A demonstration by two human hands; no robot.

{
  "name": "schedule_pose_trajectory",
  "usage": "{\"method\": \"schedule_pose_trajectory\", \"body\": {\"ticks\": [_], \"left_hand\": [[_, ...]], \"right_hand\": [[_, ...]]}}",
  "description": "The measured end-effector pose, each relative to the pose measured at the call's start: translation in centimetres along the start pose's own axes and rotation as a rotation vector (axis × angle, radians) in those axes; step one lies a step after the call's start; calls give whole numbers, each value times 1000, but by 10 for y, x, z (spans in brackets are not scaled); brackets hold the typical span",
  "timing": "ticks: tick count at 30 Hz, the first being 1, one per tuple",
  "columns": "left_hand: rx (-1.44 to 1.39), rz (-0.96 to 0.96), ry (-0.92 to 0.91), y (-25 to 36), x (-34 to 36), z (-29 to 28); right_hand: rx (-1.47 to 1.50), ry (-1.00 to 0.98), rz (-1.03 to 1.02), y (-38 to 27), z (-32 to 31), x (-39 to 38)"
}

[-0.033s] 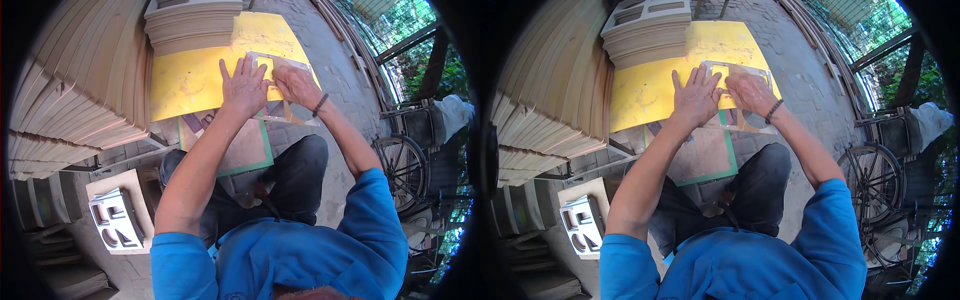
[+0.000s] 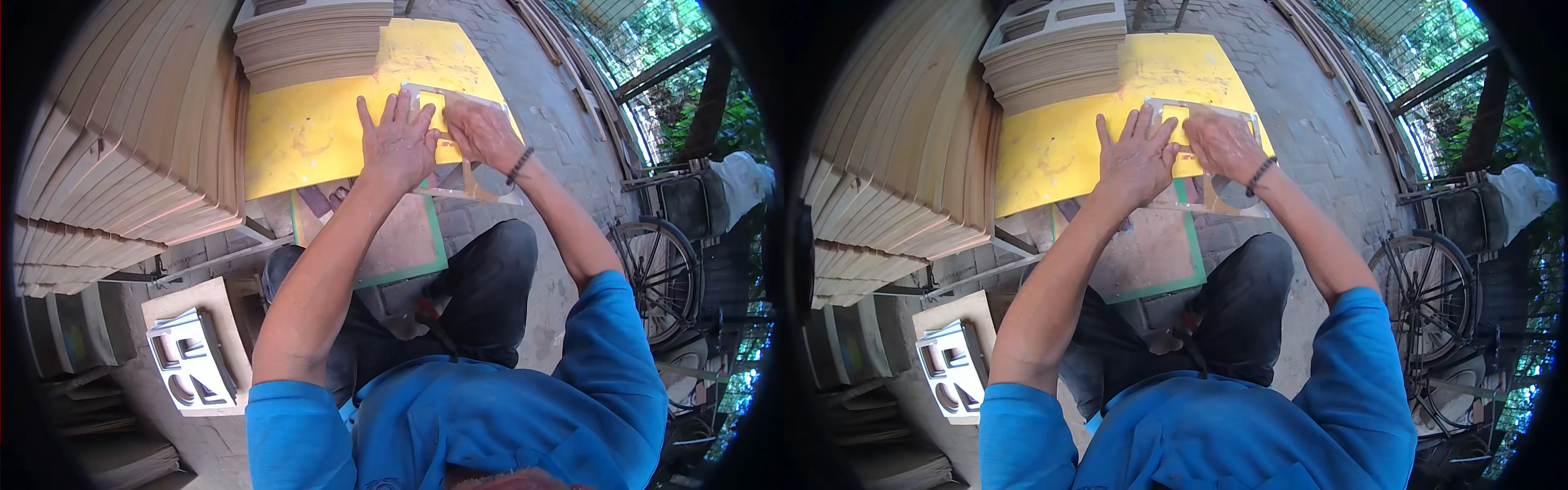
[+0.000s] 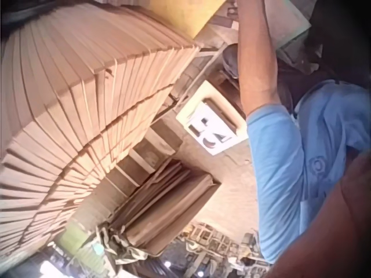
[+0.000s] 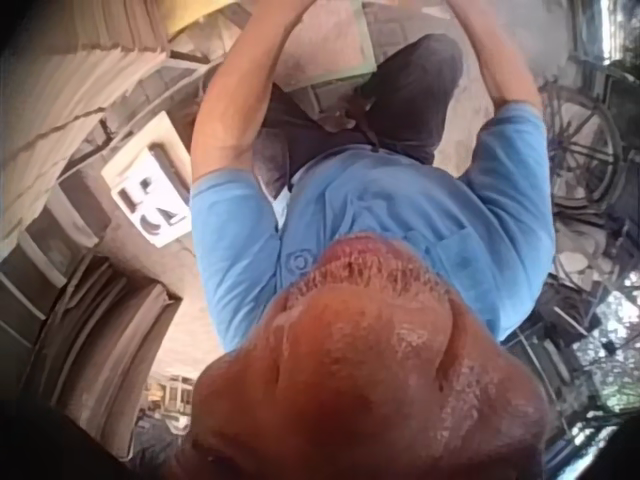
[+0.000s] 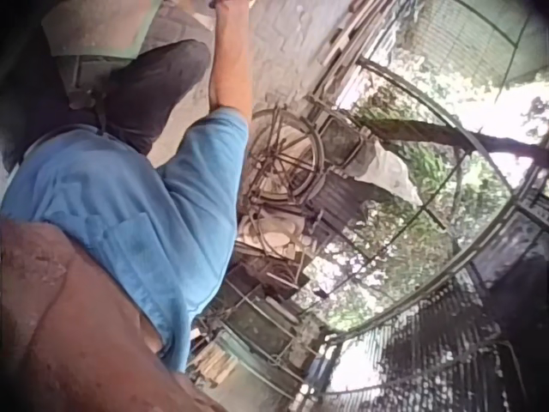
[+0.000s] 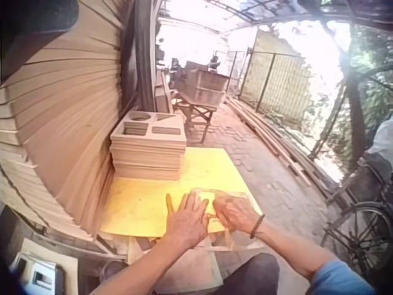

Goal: Trace shapes using a stencil onto a wooden board and organize completed panels.

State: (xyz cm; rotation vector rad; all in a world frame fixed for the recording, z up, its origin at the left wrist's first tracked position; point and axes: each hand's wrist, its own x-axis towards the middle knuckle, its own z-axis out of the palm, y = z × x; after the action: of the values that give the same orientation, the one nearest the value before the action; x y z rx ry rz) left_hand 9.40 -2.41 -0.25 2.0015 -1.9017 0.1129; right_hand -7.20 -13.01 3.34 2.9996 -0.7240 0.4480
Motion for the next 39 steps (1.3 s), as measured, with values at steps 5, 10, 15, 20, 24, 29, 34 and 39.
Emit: {"method": "schedule_pose_trajectory", "body": {"ticks": [5, 10, 15, 20, 24, 29, 34, 39], "left_hand": [[-13, 12, 5, 4, 1, 3], [-85, 11, 24, 2, 0, 2], [-13, 24, 22, 5, 2, 2], [-16, 0, -1, 2, 1, 3], [4, -6, -25, 1, 0, -1], [21, 12, -46, 9, 4, -5], [29, -9, -93, 6, 4, -6], [45, -14, -121, 6, 5, -8]], "right_hand": [[1, 93, 45, 14, 1, 15], [66, 28, -44, -17, -9, -13], [-47, 124, 56, 30, 12, 21], [-34, 47, 45, 8, 0, 13], [40, 67, -7, -21, -6, -19], [-28, 169, 126, 15, 11, 13], [-30, 7, 138, -14, -7, 0], [290, -20, 93, -42, -31, -45]]}}
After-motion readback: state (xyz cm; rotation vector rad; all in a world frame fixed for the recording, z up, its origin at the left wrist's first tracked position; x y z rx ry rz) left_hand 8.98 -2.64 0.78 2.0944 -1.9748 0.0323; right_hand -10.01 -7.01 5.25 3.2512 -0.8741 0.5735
